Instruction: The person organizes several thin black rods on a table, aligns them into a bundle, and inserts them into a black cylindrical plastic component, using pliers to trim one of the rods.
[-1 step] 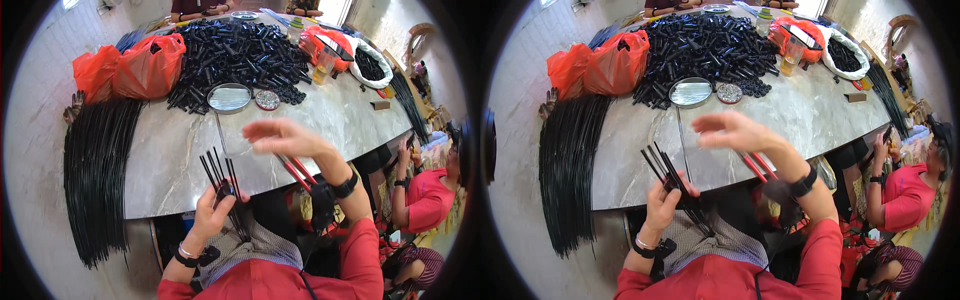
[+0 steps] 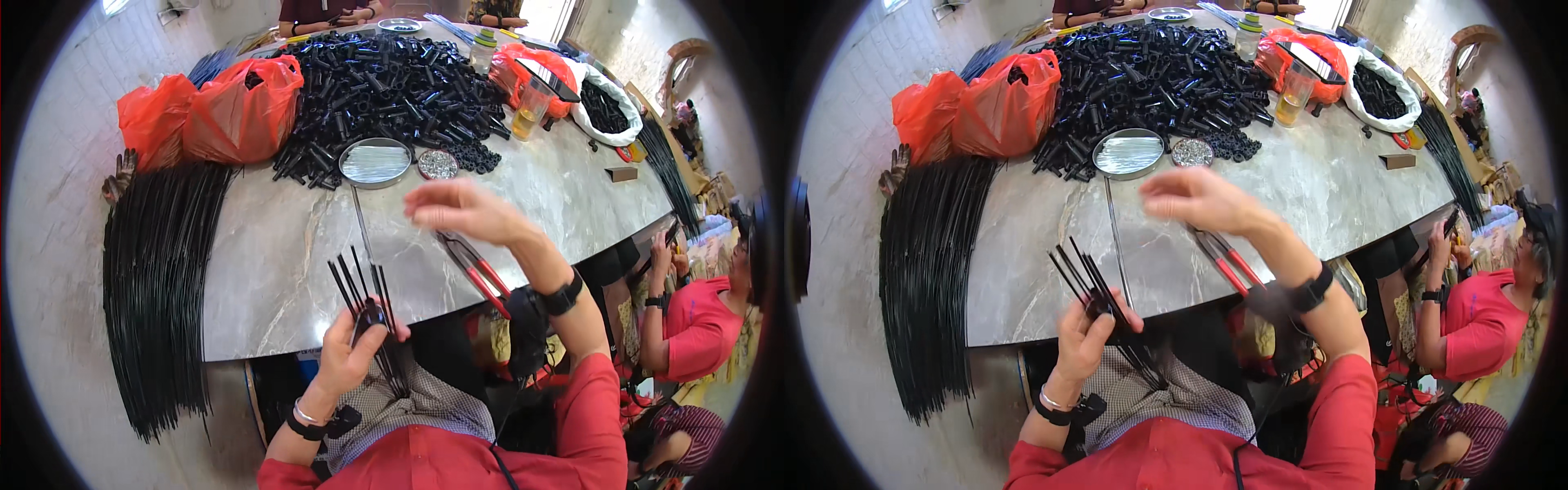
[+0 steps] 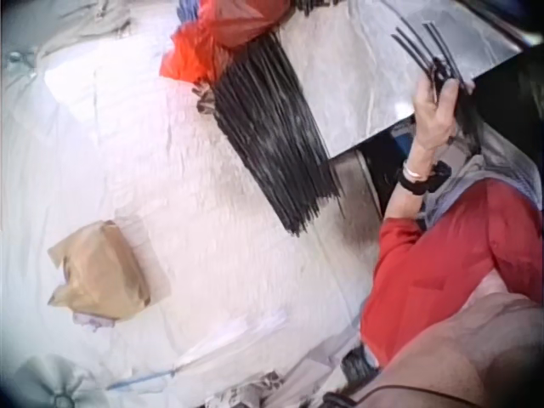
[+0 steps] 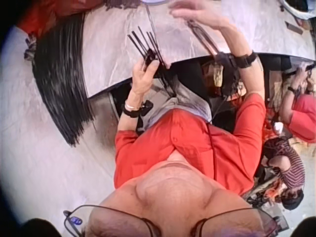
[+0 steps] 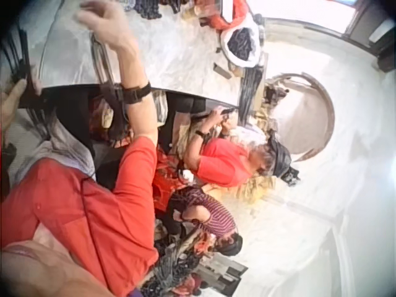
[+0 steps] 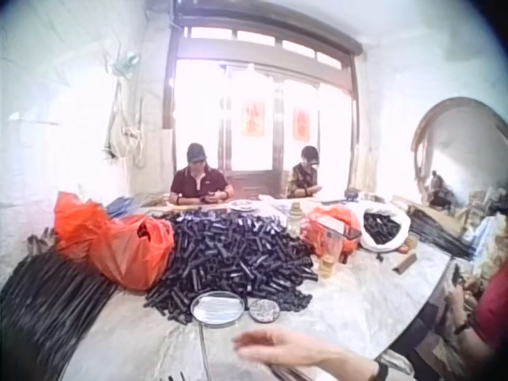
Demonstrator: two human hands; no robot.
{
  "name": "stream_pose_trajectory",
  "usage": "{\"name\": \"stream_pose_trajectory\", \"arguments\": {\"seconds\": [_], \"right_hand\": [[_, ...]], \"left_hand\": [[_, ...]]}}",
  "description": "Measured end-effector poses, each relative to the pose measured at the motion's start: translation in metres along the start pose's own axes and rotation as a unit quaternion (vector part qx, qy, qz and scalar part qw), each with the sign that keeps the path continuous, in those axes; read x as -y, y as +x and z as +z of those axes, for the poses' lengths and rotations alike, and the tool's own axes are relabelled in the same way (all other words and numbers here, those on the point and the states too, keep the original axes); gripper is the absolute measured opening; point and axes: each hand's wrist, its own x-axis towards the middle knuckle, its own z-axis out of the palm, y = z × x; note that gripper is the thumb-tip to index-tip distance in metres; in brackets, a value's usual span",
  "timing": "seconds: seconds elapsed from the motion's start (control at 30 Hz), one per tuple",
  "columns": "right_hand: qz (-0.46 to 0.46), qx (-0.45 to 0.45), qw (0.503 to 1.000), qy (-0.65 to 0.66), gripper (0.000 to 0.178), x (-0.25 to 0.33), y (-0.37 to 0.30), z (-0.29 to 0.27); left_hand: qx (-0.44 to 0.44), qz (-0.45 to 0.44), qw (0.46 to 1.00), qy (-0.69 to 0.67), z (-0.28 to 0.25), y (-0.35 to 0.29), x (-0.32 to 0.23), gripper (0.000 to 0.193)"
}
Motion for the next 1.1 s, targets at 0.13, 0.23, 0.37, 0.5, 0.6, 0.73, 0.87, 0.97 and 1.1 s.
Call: {"name": "stream_pose_trajectory", "arguments": {"seconds": [0.13,0.23,0.37,0.5,0.6,0.73,0.87,0.97,1.1], "right_hand": [[0.012,-0.160,0.976,-0.148,0.027,-0.044,0.063,-0.051],[-0.032,-0.239,0.923,-0.299,0.027,-0.057,0.110,-0.069],[-0.007,-0.292,0.855,-0.429,0.035,-0.050,0.148,-0.061],[-0.004,-0.309,0.832,-0.461,0.023,-0.070,0.165,-0.071],[-0.107,-0.403,0.821,-0.389,0.020,-0.078,0.156,-0.091],[-0.062,-0.351,0.928,-0.110,0.024,-0.038,0.109,-0.087],[-0.015,-0.286,0.958,0.024,0.026,0.002,0.037,-0.058],[-0.014,-0.260,0.964,0.053,0.026,0.028,-0.013,-0.035],[-0.071,-0.220,0.972,0.044,0.024,0.050,-0.061,-0.015]], "left_hand": [[0.004,-0.040,0.998,-0.044,0.000,0.000,0.004,0.028],[-0.015,-0.040,0.998,-0.040,-0.001,0.002,0.006,0.030],[-0.033,-0.040,0.998,-0.044,-0.005,0.003,0.009,0.032],[-0.038,-0.046,0.997,-0.048,-0.007,0.006,0.010,0.032],[-0.040,-0.047,0.997,-0.046,-0.007,0.006,0.009,0.032],[-0.059,-0.039,0.997,-0.036,-0.002,0.000,0.005,0.032],[-0.058,-0.008,0.998,0.005,0.002,0.000,0.010,0.030],[-0.056,0.000,0.998,0.021,0.010,-0.004,0.008,0.030],[-0.067,0.008,0.998,0.016,0.022,-0.008,0.003,0.029]]}}
